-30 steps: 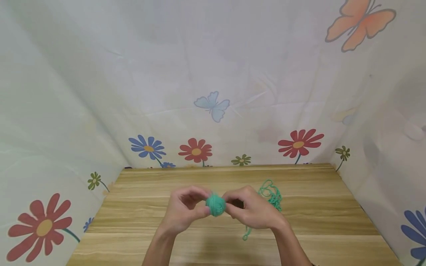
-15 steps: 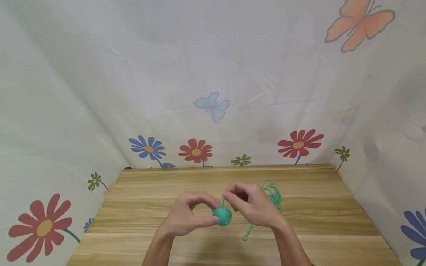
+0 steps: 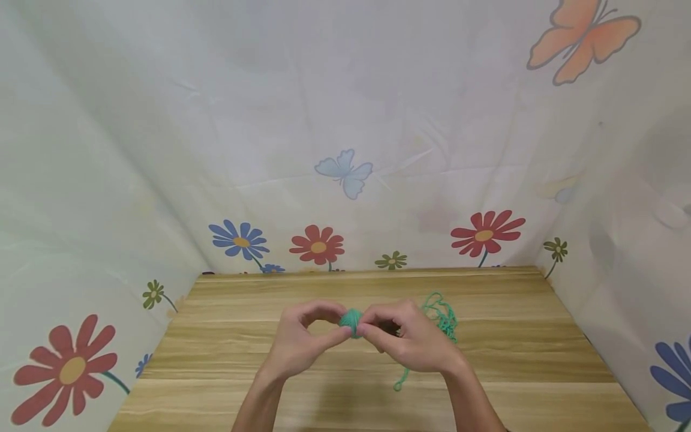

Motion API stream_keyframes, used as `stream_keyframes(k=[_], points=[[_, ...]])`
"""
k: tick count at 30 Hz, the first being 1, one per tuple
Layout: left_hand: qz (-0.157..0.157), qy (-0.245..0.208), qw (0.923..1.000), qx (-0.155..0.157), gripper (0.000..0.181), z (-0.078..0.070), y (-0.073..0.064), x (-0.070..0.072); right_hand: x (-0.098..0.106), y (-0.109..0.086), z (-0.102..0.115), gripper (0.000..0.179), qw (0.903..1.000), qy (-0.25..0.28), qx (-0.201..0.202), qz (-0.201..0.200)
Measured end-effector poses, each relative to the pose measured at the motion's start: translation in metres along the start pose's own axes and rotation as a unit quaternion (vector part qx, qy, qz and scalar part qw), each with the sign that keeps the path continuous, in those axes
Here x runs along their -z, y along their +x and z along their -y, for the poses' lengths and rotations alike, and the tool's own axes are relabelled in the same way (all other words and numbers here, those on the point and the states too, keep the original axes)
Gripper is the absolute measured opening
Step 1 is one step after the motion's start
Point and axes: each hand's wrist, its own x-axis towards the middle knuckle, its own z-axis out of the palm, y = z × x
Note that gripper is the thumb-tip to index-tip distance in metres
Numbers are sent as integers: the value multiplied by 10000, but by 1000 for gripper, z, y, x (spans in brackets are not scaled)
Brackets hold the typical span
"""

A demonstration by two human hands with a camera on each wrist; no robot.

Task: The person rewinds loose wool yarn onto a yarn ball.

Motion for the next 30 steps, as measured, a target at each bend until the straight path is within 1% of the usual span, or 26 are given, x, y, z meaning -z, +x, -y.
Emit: stream_keyframes(k=[1,3,4,7,10,14,16,19,22,26,30], points=[[-118,9,9999,40,21,0,0,0,0,0,-1,32,10000,7,12,74],[-306,-29,9995,101,22,8,0,1,-2,1,0,33,9998,-19,27,174],[-395,-68,9991,156,22,9,0,1,-2,1,1,33,9997,-56,41,215],[-615,-167,9978,175,22,10,0,1,-3,1,2,34,9993,-196,108,313],[-805,-230,9964,149,21,10,1,2,-4,0,2,35,9982,-300,267,453],[-998,-354,9943,136,22,9,1,2,-4,1,3,32,9942,-261,547,890],[-1008,-485,9937,80,22,10,2,2,-5,1,3,30,9916,-214,604,1125],[-871,-798,9929,-115,23,10,1,2,-5,0,1,28,9903,-183,424,1313],[-591,-1194,9904,-369,24,11,1,2,-5,-3,-1,25,9912,-249,-9,1301],[-124,-1652,9839,-665,23,9,-1,3,-5,-5,-2,23,9912,-311,-639,1117],[493,-1941,9750,-961,22,6,-2,3,-4,-5,-2,28,9911,-277,-994,837]])
